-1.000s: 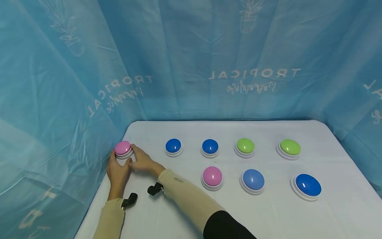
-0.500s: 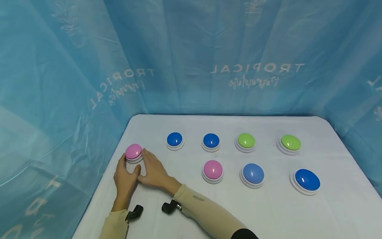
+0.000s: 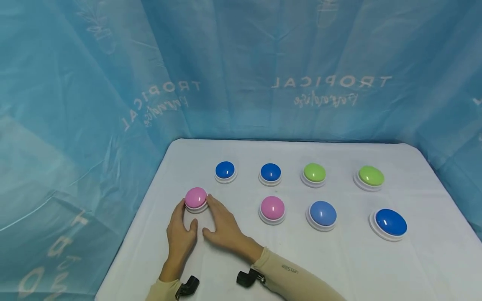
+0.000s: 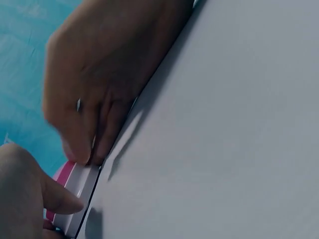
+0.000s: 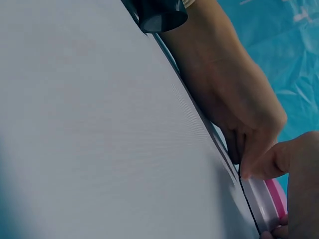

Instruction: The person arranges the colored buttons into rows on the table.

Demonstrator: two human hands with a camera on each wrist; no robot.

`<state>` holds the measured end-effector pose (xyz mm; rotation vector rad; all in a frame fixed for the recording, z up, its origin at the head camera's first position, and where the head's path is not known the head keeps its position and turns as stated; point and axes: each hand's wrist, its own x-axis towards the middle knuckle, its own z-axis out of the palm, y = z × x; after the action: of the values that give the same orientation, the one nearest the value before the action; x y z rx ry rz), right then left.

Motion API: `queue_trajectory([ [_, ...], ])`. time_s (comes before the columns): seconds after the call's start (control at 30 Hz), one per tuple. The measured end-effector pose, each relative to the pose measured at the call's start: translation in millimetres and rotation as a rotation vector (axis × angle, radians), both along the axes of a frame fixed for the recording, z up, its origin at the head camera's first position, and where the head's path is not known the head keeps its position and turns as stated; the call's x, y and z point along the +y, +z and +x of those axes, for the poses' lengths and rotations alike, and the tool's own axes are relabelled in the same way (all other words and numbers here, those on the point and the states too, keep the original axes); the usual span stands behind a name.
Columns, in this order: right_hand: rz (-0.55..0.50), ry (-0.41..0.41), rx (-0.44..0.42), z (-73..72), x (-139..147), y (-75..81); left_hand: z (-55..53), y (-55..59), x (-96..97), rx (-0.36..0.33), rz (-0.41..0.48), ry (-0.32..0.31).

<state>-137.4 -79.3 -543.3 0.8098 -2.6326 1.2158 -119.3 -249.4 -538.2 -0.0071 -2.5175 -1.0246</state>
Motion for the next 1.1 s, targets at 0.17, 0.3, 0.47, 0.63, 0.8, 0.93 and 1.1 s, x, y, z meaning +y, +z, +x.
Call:
queue_trajectory([
  [0.17, -0.036, -0.007, 0.028, 12.6, 28.1, -2.1, 5.9, 4.3, 11.0, -0.03, -0.008, -0.082],
  [0.3, -0.068, -0.015, 0.047, 20.7, 41.5, -3.3, 10.4, 6.7, 11.5, -0.029, -0.023, -0.164],
  [0.47, -0.07, -0.002, 0.049, 29.8, 53.2, -2.0, 14.7, 5.0, 12.0, -0.037, -0.046, -0.232],
  [0.63, -0.077, -0.029, 0.058, 30.5, 64.4, -1.4, 10.8, 1.9, 21.7, -0.057, -0.044, -0.277],
  [0.8, -0.09, -0.083, 0.076, 34.5, 74.9, -5.2, 6.3, -1.0, 32.8, -0.053, -0.081, -0.33],
  [0.93, -0.107, -0.09, 0.083, 37.5, 77.0, -5.7, 3.3, -1.2, 34.9, -0.038, -0.092, -0.347],
  [1.1, -0.127, -0.108, 0.075, 40.2, 73.2, -4.8, 3.8, -0.1, 33.0, -0.034, -0.005, -0.301],
])
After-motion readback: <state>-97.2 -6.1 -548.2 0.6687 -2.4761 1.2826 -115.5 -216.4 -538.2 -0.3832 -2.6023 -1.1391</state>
